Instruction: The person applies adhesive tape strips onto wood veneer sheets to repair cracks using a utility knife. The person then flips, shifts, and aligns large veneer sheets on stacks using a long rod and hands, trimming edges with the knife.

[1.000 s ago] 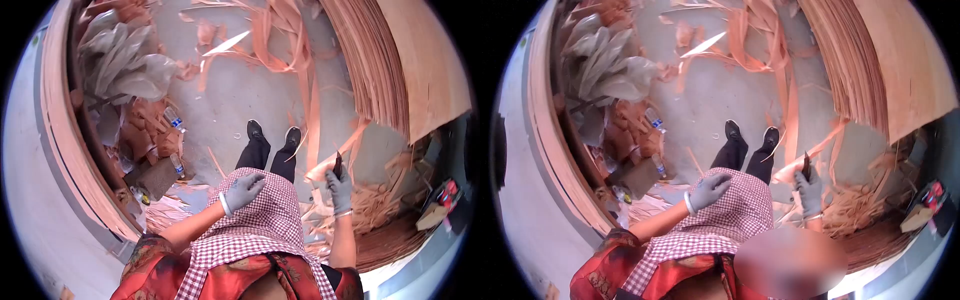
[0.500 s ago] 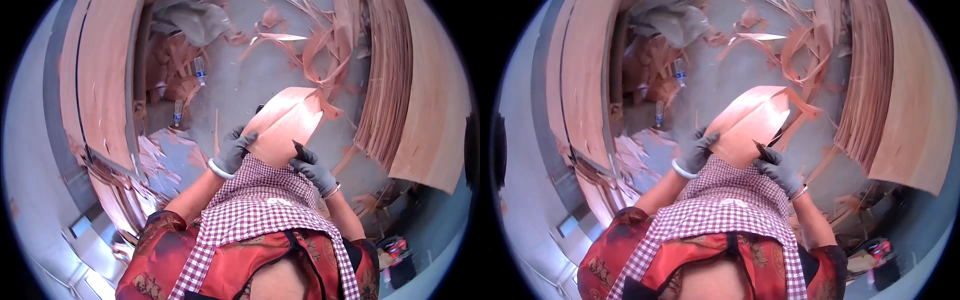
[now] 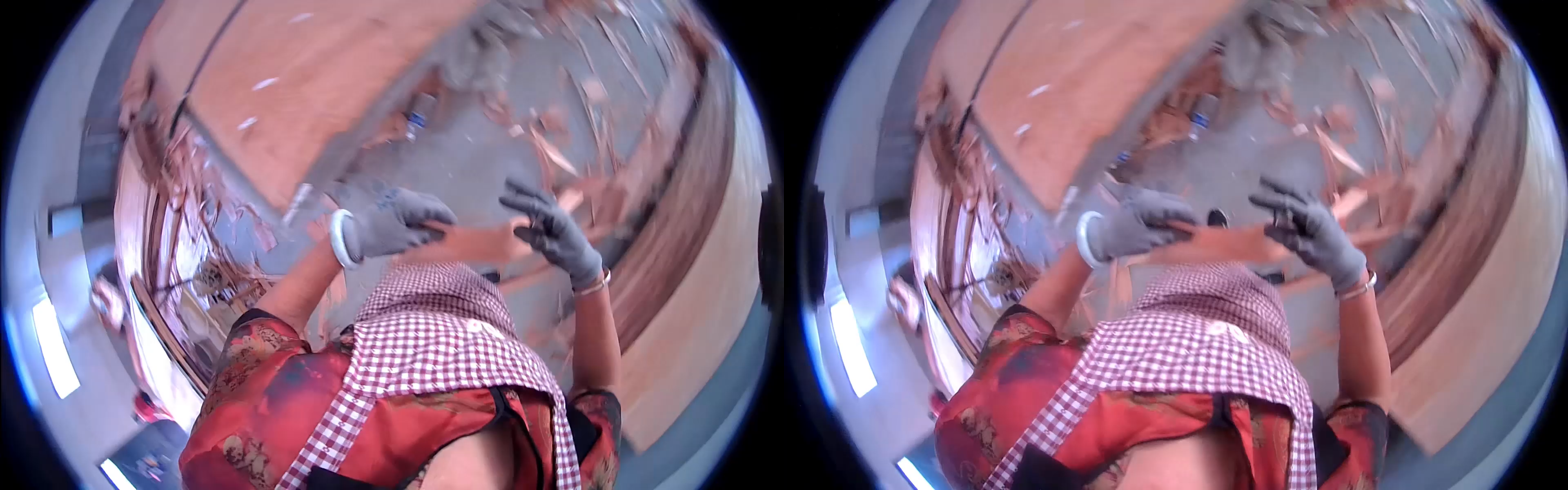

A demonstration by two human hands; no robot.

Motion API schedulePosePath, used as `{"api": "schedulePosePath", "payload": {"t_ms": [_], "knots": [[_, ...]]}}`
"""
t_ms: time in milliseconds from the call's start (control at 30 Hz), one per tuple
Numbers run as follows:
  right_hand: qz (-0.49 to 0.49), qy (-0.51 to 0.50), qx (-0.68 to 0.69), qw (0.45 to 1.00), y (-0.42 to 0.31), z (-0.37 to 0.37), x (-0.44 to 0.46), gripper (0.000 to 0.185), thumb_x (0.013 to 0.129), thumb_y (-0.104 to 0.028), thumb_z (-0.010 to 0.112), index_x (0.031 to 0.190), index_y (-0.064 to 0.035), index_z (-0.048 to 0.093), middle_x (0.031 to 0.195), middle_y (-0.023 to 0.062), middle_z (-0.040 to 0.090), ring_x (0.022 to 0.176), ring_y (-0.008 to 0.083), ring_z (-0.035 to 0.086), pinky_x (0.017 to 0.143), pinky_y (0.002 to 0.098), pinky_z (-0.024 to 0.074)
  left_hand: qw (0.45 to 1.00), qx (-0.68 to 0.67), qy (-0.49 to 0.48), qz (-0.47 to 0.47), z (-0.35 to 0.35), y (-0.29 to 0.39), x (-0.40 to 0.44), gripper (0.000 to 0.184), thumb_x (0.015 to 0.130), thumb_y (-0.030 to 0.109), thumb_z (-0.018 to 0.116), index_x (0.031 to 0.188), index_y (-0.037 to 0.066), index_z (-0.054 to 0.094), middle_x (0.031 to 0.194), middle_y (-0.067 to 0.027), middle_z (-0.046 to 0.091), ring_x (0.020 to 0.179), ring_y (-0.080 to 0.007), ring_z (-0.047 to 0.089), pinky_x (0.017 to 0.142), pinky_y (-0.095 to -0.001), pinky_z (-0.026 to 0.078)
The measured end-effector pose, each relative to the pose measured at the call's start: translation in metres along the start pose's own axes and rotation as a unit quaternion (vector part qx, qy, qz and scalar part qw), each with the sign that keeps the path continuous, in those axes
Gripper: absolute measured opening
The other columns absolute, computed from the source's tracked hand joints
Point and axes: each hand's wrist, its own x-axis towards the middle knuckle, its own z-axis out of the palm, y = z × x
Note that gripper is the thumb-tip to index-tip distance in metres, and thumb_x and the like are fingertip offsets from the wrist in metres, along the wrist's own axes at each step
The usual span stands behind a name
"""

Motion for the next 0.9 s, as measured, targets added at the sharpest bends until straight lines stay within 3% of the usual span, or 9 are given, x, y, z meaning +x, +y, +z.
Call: {"api": "schedulePosePath", "payload": {"t_ms": [67, 100, 200, 500, 633, 667, 767, 867, 900], "knots": [[0.146, -0.126, 0.178, 0.965, -0.015, 0.005, 0.033, 0.045, 0.08, -0.008, 0.067, 0.123, -0.0018, 0.053, 0.103, 0.0008, 0.06, 0.092, 0.0084, 0.05, 0.086, 0.024, 0.0417, 0.999, -0.029, 0.037, 0.005, -0.023, 0.012, -0.02, 0.025, 0.074, 0.002, 0.064, 0.098, 0.0, 0.061, 0.082, -0.0097, 0.063, 0.077, -0.0169, 0.058, 0.071, -0.0291, 0.046], [0.181, -0.193, 0.171, 0.949, -0.007, 0.001, 0.04, 0.043, 0.081, -0.008, 0.068, 0.12, 0.0002, 0.054, 0.101, -0.0014, 0.06, 0.092, 0.0062, 0.049, 0.085, 0.0234, 0.0423, 0.997, -0.05, 0.052, 0.011, -0.031, 0.018, -0.029, 0.024, 0.074, 0.002, 0.063, 0.099, 0.0, 0.061, 0.08, -0.0092, 0.063, 0.076, -0.0161, 0.058, 0.07, -0.0291, 0.046], [0.305, -0.214, 0.154, 0.915, -0.014, -0.016, 0.058, 0.035, 0.074, -0.002, 0.071, 0.107, 0.0028, 0.06, 0.09, -0.0053, 0.058, 0.084, 0.0046, 0.049, 0.077, 0.0214, 0.0424, 0.973, -0.15, 0.138, -0.11, -0.055, 0.02, -0.064, 0.022, 0.077, 0.007, 0.066, 0.098, 0.002, 0.061, 0.078, -0.0033, 0.061, 0.075, -0.0084, 0.053, 0.069, -0.0251, 0.044], [0.343, -0.239, -0.082, 0.904, -0.05, -0.134, 0.166, 0.043, 0.075, -0.009, 0.07, 0.113, 0.0049, 0.056, 0.096, -0.0017, 0.058, 0.087, 0.0086, 0.049, 0.079, 0.0267, 0.0431, 0.833, -0.36, 0.4, -0.125, -0.073, -0.032, -0.084, 0.018, 0.077, 0.006, 0.07, 0.091, 0.003, 0.059, 0.081, 0.0034, 0.057, 0.073, -0.0038, 0.051, 0.065, -0.0204, 0.044], [0.251, -0.126, -0.263, 0.923, -0.145, -0.187, 0.259, 0.048, 0.077, -0.011, 0.068, 0.12, 0.0027, 0.053, 0.107, 0.0082, 0.061, 0.097, 0.015, 0.055, 0.088, 0.0278, 0.0435, 0.783, -0.345, 0.513, -0.065, -0.089, -0.026, -0.085, 0.022, 0.077, 0.01, 0.071, 0.094, 0.001, 0.059, 0.08, 0.0012, 0.059, 0.074, -0.0049, 0.052, 0.066, -0.0202, 0.043], [0.199, -0.097, -0.374, 0.901, -0.166, -0.2, 0.285, 0.049, 0.078, -0.013, 0.068, 0.121, 0.002, 0.052, 0.111, 0.0099, 0.059, 0.1, 0.0162, 0.055, 0.089, 0.028, 0.0432, 0.785, -0.315, 0.533, -0.029, -0.095, -0.012, -0.087, 0.025, 0.079, 0.008, 0.069, 0.1, 0.0, 0.057, 0.082, -0.0005, 0.059, 0.076, -0.0067, 0.055, 0.068, -0.021, 0.046], [-0.143, -0.004, -0.501, 0.854, -0.197, -0.278, 0.35, 0.05, 0.081, -0.02, 0.066, 0.125, -0.0007, 0.05, 0.118, 0.0107, 0.057, 0.105, 0.017, 0.054, 0.094, 0.0275, 0.0407, 0.742, -0.282, 0.608, 0.037, -0.106, 0.023, -0.101, 0.022, 0.082, 0.003, 0.062, 0.103, 0.002, 0.056, 0.087, -0.0019, 0.059, 0.077, -0.0086, 0.055, 0.069, -0.0228, 0.047], [-0.404, 0.078, -0.426, 0.806, -0.273, -0.175, 0.348, 0.017, 0.077, -0.002, 0.069, 0.091, 0.0058, 0.062, 0.087, 0.0124, 0.066, 0.075, 0.0197, 0.063, 0.066, 0.0297, 0.0539, 0.673, -0.235, 0.697, 0.079, -0.108, 0.033, -0.119, 0.025, 0.083, -0.002, 0.056, 0.108, -0.001, 0.053, 0.092, -0.004, 0.059, 0.079, -0.0121, 0.057, 0.072, -0.0243, 0.047], [-0.356, 0.033, -0.413, 0.838, -0.264, -0.176, 0.36, 0.019, 0.079, -0.004, 0.066, 0.095, 0.0046, 0.062, 0.09, 0.0117, 0.066, 0.079, 0.0191, 0.062, 0.071, 0.0293, 0.0514, 0.645, -0.23, 0.722, 0.095, -0.104, 0.037, -0.127, 0.025, 0.083, -0.002, 0.055, 0.108, -0.001, 0.053, 0.093, -0.0039, 0.059, 0.08, -0.0122, 0.057, 0.073, -0.0241, 0.047]]}}
